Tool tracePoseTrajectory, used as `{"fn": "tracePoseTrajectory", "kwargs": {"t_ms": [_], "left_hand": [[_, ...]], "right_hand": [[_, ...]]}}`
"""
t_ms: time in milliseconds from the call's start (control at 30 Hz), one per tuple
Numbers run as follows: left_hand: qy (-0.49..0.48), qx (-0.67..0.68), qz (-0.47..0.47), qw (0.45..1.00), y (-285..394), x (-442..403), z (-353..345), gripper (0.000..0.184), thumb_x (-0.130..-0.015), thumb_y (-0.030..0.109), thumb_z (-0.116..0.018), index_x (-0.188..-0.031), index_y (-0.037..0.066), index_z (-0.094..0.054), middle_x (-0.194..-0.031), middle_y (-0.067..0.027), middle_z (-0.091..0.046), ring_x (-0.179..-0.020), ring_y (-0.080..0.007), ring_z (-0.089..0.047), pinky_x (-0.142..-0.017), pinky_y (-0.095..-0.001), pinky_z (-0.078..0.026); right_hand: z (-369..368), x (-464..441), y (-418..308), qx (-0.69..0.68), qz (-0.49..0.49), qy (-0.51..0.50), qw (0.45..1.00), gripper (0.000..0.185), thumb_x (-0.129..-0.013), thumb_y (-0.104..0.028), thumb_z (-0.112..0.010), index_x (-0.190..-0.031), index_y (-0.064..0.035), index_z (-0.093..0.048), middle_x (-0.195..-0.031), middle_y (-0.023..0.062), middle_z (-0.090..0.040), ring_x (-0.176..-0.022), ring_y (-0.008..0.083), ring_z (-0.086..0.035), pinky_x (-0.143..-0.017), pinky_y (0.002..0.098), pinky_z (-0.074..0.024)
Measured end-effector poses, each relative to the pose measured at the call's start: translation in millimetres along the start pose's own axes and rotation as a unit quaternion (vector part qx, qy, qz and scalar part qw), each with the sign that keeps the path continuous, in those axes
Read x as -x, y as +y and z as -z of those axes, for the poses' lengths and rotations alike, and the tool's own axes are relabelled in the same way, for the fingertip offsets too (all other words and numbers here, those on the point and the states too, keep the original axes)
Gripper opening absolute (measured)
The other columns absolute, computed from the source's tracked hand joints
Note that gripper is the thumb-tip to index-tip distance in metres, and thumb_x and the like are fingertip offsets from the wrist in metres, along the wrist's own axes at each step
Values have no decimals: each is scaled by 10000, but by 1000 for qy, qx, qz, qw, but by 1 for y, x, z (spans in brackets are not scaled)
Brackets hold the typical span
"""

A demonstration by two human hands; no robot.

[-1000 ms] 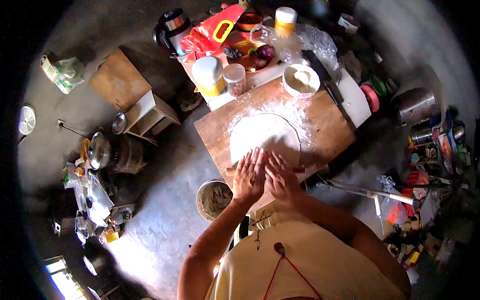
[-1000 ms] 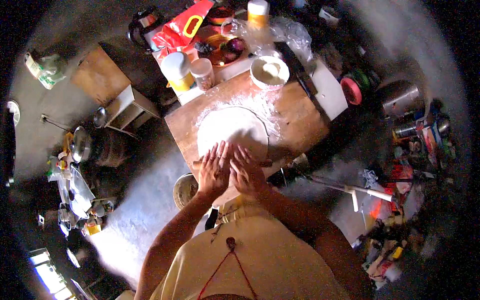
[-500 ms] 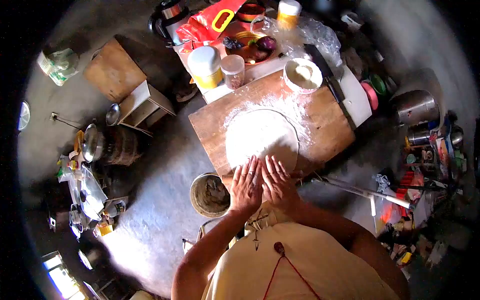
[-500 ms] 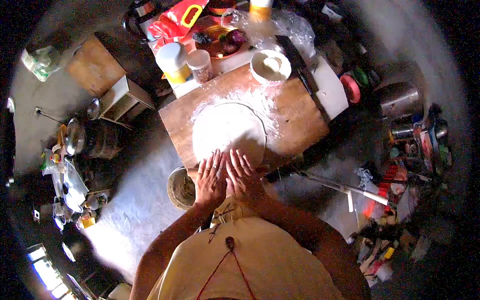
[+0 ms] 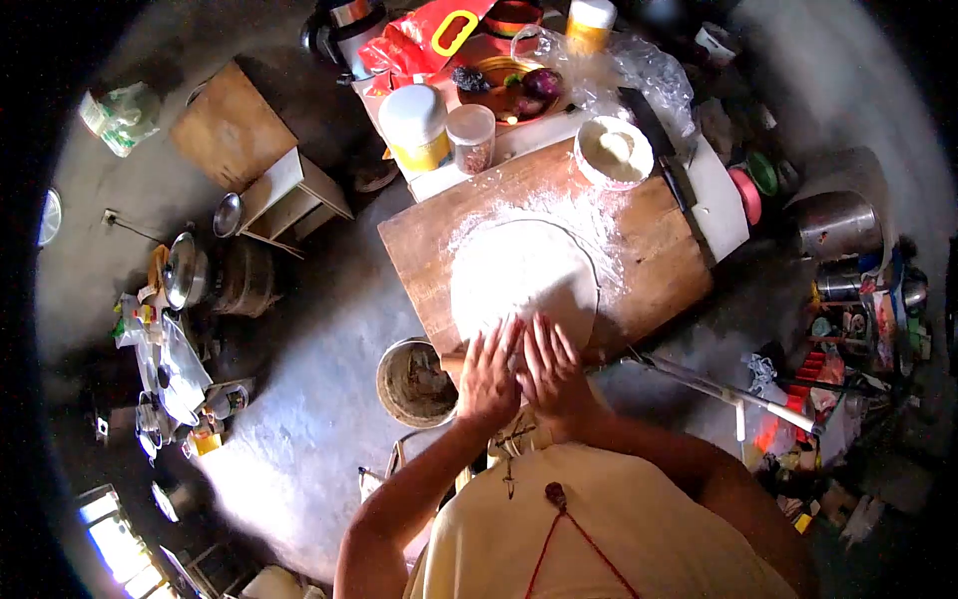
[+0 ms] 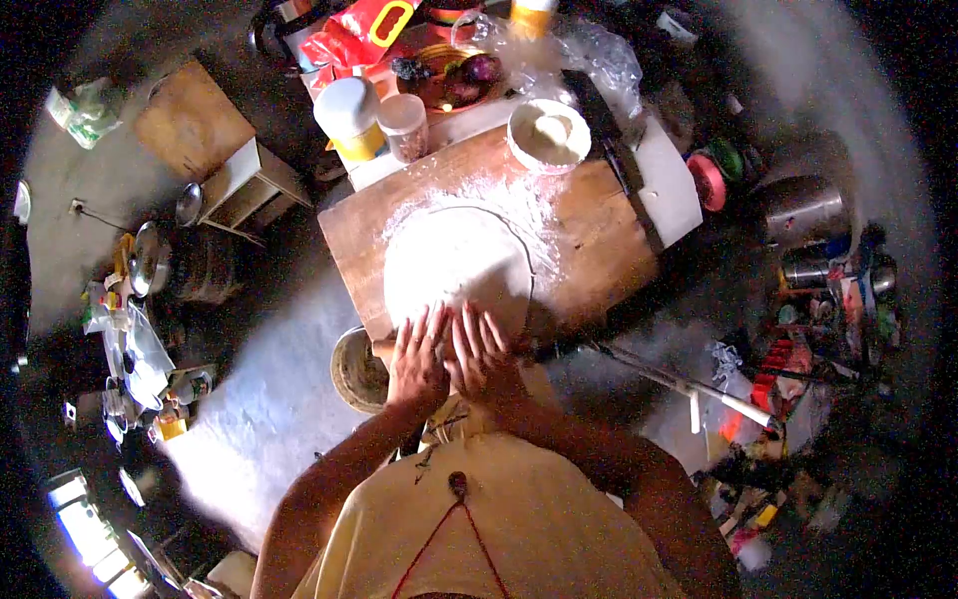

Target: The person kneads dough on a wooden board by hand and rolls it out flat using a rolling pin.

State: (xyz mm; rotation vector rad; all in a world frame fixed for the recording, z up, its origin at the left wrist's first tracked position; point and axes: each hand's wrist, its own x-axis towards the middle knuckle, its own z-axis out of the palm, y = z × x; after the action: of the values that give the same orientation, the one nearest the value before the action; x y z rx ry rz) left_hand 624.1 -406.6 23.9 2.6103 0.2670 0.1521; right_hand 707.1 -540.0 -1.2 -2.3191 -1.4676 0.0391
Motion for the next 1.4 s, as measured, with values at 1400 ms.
{"fn": "tracePoseTrajectory", "kwargs": {"t_ms": [1400], "left_hand": [[83,-144,22,986,-58,-90,8,465,-831,199,-667,-1223,-8,-526,-1246,-170,-527,-1163,-350,-487,-1002,-467,-378]], "right_hand": [[12,-105,156,-65,80,-34,994,657,-839,-144,-681,-1441,-153,-418,-1414,160,-475,-1257,376,-469,-1070,487,-376]]}}
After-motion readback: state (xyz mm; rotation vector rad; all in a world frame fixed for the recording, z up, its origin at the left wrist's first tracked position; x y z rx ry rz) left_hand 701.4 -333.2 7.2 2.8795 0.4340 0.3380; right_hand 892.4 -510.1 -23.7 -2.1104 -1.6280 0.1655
